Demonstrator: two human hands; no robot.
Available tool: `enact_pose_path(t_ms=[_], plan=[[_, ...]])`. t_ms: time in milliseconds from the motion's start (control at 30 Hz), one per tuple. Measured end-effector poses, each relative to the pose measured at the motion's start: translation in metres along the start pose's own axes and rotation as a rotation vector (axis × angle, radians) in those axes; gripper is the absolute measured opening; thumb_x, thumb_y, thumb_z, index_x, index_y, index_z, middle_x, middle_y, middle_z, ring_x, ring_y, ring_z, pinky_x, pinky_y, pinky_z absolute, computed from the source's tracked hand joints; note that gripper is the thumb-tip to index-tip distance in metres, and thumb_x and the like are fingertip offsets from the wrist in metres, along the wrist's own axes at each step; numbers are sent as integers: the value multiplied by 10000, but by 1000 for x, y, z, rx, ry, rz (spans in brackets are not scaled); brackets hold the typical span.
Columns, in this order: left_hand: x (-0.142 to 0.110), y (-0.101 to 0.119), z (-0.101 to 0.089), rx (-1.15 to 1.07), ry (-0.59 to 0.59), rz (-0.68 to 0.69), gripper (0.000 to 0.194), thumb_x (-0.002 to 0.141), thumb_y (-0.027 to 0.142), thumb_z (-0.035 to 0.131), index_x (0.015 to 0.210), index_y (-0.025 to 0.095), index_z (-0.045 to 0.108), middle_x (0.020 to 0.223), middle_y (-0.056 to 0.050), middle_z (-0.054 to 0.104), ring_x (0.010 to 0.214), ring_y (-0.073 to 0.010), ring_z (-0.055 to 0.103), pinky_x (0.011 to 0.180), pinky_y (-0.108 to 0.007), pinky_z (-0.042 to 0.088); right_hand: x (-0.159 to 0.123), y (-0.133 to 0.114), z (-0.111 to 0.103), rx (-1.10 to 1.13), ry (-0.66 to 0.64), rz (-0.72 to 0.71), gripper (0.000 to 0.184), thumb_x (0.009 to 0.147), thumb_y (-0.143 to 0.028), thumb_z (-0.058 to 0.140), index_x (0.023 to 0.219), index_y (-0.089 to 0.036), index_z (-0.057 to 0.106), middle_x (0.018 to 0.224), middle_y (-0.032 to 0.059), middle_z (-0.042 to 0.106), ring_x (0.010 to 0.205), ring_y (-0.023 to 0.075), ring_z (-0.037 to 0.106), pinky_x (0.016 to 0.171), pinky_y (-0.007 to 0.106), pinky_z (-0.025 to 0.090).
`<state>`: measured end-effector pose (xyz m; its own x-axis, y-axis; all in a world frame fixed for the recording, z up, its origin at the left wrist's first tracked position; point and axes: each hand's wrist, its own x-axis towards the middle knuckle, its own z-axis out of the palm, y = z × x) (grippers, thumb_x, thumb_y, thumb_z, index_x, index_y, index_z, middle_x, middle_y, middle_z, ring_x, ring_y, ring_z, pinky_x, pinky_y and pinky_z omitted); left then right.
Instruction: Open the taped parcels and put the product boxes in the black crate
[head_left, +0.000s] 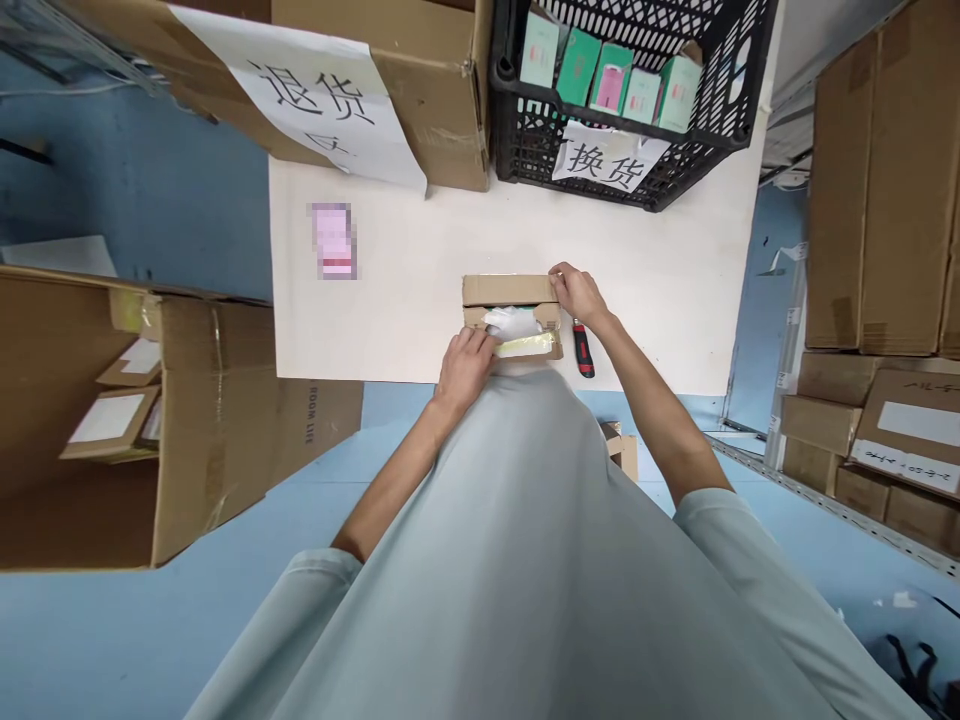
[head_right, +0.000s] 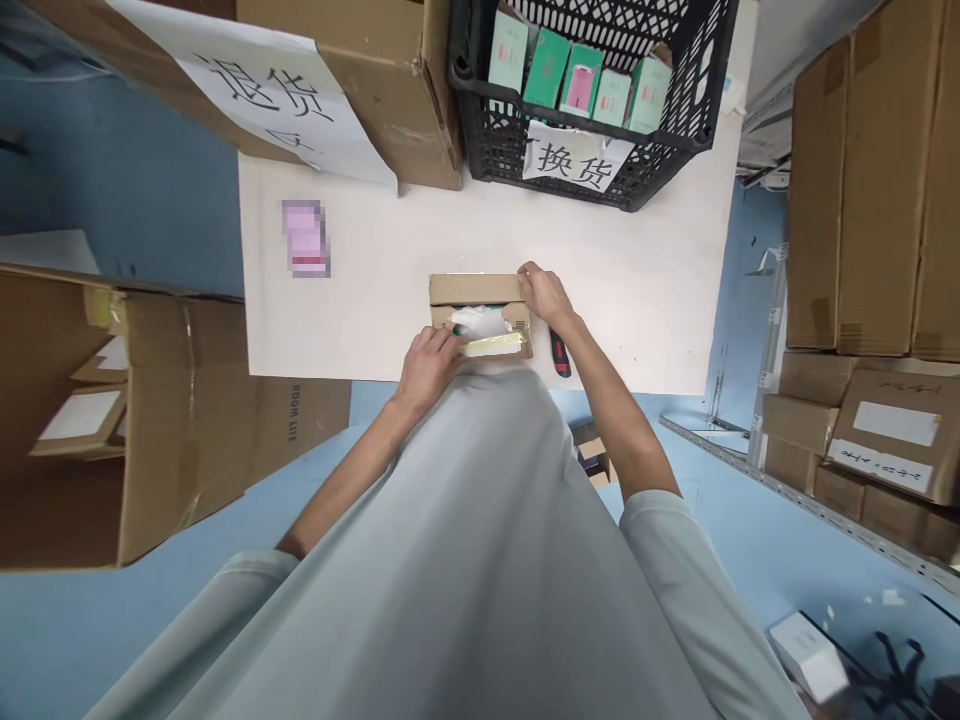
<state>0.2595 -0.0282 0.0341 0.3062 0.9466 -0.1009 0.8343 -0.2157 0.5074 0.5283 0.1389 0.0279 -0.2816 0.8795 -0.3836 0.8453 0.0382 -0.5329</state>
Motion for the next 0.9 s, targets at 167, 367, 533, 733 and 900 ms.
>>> enact_pose_path(t_ms=[167,367,533,733,900], plan=[[-8,-1,7,-30,34,56,231,1134,160,546,1121,213,771,1109,-156,763,1108,-350,687,962,-481,569,8,-1,13,-17,30,42,420,1147,-312,445,1375,-194,778,1286,152,873,1225,391,764,1097,504,576],[-29,-11,15,-59,27,34,316,1042,57,483,949,258,709,996,-106,728,978,-285,686,837,-395,552,10,7,11,20,73,122,422,1158,-343,494,1409,-176,790,1273,170,870,1240,399,762,1147,526,573],[-37,-19,18,-74,-12,-37,282,1047,102,502,1038,268,730,1099,-98,737,1027,-280,697,831,-375,554,-9,7,7,62,137,88,518,1138,-361,520,1586,-152,674,1453,205,792,1317,380,739,1233,543,543],[-33,-20,10,-111,-154,7,404,1053,216,707,1458,225,701,1355,-158,720,1233,-334,735,953,-409,620,-58,-14,11,-32,222,165,415,1166,-385,472,1483,-214,677,1594,210,654,1095,332,766,1004,482,630],[-21,-13,2,-69,-106,-44,447,1172,450,628,1567,251,696,1219,-150,752,1124,-339,772,923,-408,612,-109,-43,28,-165,40,91,404,1212,-382,408,1353,-222,751,1399,178,793,1159,353,779,926,423,604]])
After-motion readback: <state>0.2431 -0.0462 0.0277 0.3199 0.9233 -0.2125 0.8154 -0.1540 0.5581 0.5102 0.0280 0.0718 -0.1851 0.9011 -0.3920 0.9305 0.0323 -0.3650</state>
